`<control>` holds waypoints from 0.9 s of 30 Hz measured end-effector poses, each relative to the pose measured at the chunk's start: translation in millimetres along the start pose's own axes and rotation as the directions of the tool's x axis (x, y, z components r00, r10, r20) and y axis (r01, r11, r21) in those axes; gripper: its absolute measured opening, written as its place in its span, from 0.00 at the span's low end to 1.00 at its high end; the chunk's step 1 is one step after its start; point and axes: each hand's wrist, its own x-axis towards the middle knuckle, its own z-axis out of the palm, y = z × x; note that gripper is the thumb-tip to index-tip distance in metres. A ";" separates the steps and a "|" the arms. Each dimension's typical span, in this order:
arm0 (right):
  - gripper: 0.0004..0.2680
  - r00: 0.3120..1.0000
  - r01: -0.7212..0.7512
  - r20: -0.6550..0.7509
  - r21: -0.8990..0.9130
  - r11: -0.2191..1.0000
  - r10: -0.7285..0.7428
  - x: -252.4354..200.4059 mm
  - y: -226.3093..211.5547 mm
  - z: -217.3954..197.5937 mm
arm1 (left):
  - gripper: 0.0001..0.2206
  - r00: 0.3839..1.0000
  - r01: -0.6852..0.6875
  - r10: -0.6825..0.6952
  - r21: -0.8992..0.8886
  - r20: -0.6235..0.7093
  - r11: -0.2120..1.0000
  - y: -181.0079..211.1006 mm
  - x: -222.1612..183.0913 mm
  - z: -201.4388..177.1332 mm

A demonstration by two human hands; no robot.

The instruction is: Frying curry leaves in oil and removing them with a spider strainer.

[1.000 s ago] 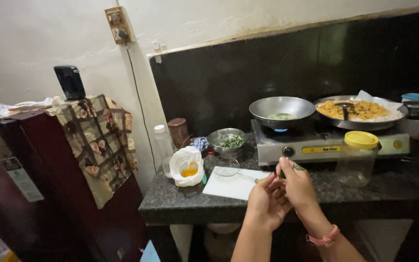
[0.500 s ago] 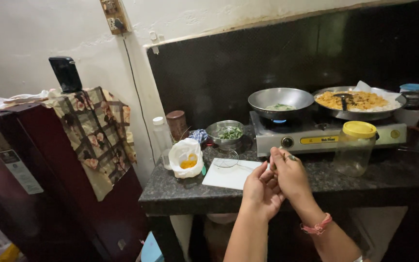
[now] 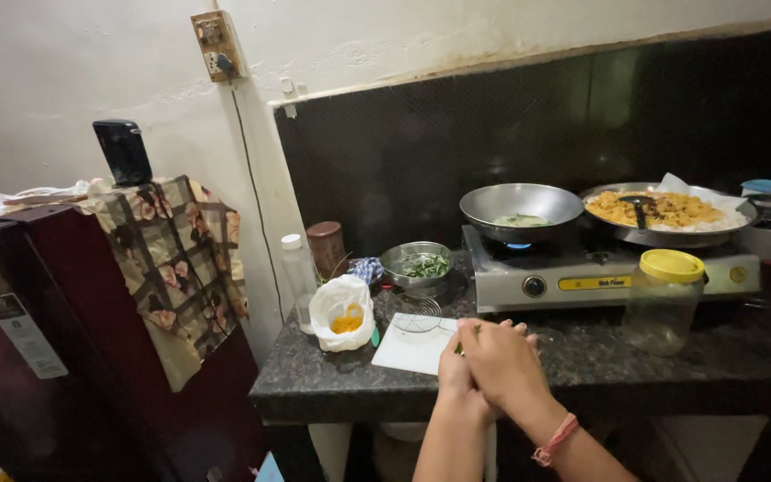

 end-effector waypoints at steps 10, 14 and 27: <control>0.09 0.976 0.164 0.166 -0.134 0.977 -0.141 23.8 35.1 34.3 | 0.23 0.994 -0.032 0.021 -0.107 -0.103 0.994 7.4 31.7 -67.3; 0.07 0.965 0.085 0.254 -0.079 0.993 -0.063 20.7 29.5 16.3 | 0.22 0.992 -0.012 -0.003 -0.122 -0.125 0.992 6.1 28.2 -72.8; 0.12 0.997 0.075 0.034 -0.158 0.985 -0.071 -4.0 2.1 -1.8 | 0.24 0.994 0.001 -0.019 -0.164 -0.107 0.987 -10.9 13.6 -57.1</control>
